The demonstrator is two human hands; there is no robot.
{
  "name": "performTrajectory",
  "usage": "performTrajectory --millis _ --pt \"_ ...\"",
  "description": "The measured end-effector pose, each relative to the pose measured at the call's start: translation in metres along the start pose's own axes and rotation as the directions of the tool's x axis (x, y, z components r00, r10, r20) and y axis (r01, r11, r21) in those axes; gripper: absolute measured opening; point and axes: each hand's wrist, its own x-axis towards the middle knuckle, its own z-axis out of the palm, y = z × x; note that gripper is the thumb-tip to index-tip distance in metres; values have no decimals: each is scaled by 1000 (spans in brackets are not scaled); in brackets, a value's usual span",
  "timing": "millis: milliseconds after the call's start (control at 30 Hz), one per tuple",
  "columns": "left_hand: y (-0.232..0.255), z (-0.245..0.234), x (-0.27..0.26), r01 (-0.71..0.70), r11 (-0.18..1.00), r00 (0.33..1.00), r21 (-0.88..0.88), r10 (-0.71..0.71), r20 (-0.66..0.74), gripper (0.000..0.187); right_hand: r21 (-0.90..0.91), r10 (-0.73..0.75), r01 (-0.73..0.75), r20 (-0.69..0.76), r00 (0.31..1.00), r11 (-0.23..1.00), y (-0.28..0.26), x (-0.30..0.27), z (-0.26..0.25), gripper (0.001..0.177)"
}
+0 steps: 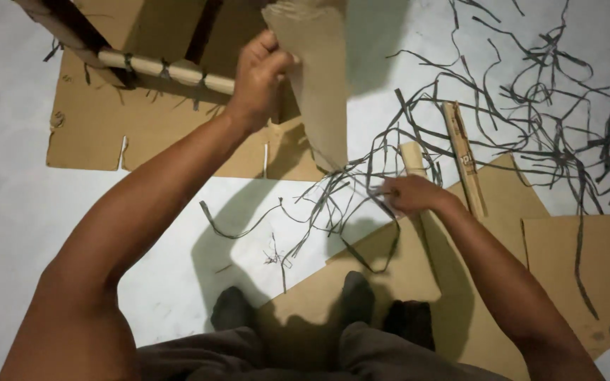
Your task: Wrapping the legs of a wooden chair with protective cardboard and securing them with string.
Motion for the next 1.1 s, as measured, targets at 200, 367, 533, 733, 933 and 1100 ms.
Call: performTrajectory --millis 200,367,533,733,933,1100 --pt "5 -27 2 -180 972 980 148 190 -55 34 -701 36 -140 -162 986 700 -8 15 -2 29" --pt "-21 -49 13 -202 958 961 205 234 -147 27 -730 13 -58 -68 998 681 -25 17 -9 45" --pt "-39 -57 16 -257 902 935 346 322 -146 36 -533 -231 106 -174 957 839 -86 -1 -21 44" --pt "-79 -62 31 -314 831 871 459 444 -210 46 -241 -497 436 -490 717 867 -153 15 -42 47" --pt "-117 -77 36 -202 817 888 540 386 -251 73 -101 -565 674 -643 517 732 -209 59 -52 49" --pt "-82 -51 29 -184 809 924 558 336 -182 51 -307 -599 734 -784 166 605 -209 117 -42 23"
